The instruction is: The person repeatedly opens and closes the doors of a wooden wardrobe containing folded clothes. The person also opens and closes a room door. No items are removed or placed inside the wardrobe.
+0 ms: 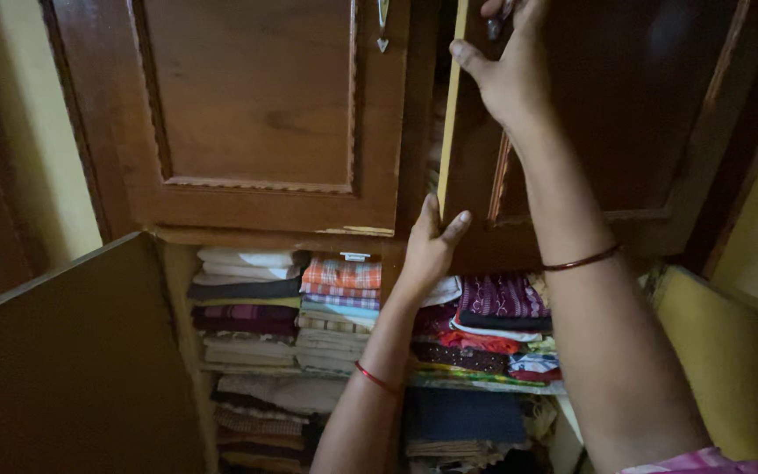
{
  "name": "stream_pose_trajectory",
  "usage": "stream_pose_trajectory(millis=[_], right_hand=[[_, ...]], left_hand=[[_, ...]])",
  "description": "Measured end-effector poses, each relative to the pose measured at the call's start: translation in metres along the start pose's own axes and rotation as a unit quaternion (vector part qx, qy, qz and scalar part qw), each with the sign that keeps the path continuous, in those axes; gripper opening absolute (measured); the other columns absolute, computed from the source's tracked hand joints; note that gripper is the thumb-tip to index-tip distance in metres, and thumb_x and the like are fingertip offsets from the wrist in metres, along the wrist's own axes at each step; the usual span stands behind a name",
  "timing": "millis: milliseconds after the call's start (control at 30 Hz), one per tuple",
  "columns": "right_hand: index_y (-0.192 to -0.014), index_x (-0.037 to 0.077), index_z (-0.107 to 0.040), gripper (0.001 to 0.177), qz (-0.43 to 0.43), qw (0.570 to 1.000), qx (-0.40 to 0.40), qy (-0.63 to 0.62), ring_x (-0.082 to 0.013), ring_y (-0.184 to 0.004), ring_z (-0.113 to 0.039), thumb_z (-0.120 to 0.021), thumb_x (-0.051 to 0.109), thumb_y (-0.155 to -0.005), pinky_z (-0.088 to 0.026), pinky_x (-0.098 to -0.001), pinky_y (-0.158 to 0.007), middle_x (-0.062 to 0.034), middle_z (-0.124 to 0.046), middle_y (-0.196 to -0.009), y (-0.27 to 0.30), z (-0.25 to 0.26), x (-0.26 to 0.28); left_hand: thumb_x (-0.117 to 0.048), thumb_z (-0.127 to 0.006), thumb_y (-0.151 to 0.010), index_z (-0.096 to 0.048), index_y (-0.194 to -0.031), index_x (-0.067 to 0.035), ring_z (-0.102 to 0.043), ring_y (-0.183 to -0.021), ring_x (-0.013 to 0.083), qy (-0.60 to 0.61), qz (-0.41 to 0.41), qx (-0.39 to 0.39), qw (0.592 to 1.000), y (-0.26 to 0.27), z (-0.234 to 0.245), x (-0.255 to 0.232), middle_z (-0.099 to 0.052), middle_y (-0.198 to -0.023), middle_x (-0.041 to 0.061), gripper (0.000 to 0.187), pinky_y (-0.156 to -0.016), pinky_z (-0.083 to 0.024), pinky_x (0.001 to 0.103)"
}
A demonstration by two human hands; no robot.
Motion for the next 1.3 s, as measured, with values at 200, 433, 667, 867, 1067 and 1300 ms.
stream_pose_trajectory(millis=[200, 433, 667, 867, 1067, 1300], right_hand=[[-0.158, 0.012, -0.023, 0.080, 0.006, 1.000, -0.004, 0.029, -0.0293, -0.152, -0.046, -0.083, 0.010, -0.105, -0.030, -0.0500, -0.130, -0.0120, -0.051, -0.151, 0.001, -0.004, -0.011], [-0.167, 0.010, -0.013, 0.090, -0.066, 0.994, -0.036, 0.083, -0.0344, -0.163, -0.029, -0.080, 0.018, -0.108, -0.026, -0.0519, -0.133, -0.0191, -0.031, -0.175, 0.012, -0.017, -0.036], [-0.158, 0.009, -0.014, 0.097, -0.121, 0.988, -0.089, 0.030, -0.0343, -0.120, -0.058, -0.083, 0.023, -0.091, -0.055, -0.0376, -0.103, -0.0144, -0.036, -0.169, 0.024, -0.013, -0.007], [-0.159, 0.000, -0.024, 0.095, 0.047, 0.896, -0.036, 0.441, -0.0330, -0.154, -0.033, -0.093, 0.034, -0.103, -0.034, -0.0490, -0.135, -0.0174, -0.028, -0.165, 0.101, -0.039, 0.045], [-0.162, -0.013, -0.007, 0.102, -0.081, 0.882, 0.030, 0.464, -0.0515, -0.157, -0.005, -0.076, 0.013, -0.092, -0.008, -0.0548, -0.131, -0.0362, -0.003, -0.167, 0.127, -0.071, 0.062], [-0.160, -0.014, 0.002, 0.101, -0.076, 0.901, 0.024, 0.425, -0.0479, -0.159, 0.002, -0.066, -0.001, -0.087, -0.002, -0.0556, -0.132, -0.0374, 0.003, -0.168, 0.133, -0.062, 0.066]], left_hand=[[-0.027, -0.069, -0.098, -0.048, -0.140, 0.005, -0.062, -0.121, 0.0240, 0.113, 0.047, 0.041, 0.992, 0.003, 0.002, -0.011, -0.066, -0.133, 0.019, 0.057, -0.104, -0.048, 0.033], [-0.024, -0.067, -0.100, -0.054, -0.129, 0.006, -0.068, -0.107, 0.0255, 0.068, 0.013, 0.033, 0.997, 0.007, 0.007, -0.014, -0.072, -0.117, 0.022, 0.044, -0.095, -0.053, 0.035], [-0.023, -0.066, -0.100, -0.051, -0.134, 0.005, -0.072, -0.109, 0.0362, 0.047, 0.008, 0.027, 0.999, 0.000, 0.005, -0.005, -0.071, -0.116, 0.027, 0.047, -0.091, -0.055, 0.041], [-0.021, -0.063, -0.097, -0.047, -0.140, 0.001, -0.068, -0.113, 0.0458, 0.058, 0.025, 0.041, 0.997, -0.002, 0.006, -0.001, -0.069, -0.120, 0.030, 0.051, -0.094, -0.054, 0.045], [-0.026, -0.063, -0.092, -0.043, -0.145, 0.003, -0.059, -0.124, 0.0462, 0.044, -0.055, 0.029, 0.997, 0.002, 0.007, -0.006, -0.054, -0.142, 0.033, 0.064, -0.098, -0.050, 0.048], [-0.032, -0.063, -0.093, -0.054, -0.143, 0.001, -0.061, -0.132, 0.0408, 0.039, -0.038, 0.079, 0.995, 0.015, 0.003, -0.009, -0.062, -0.140, 0.027, 0.061, -0.108, -0.048, 0.047]])
Point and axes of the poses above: each hand's wrist, its own y-axis away from the middle knuckle, its own z-axis out of the back of the hand, x = y × z, the point moved 2 cm from there along -y, towards the middle knuckle
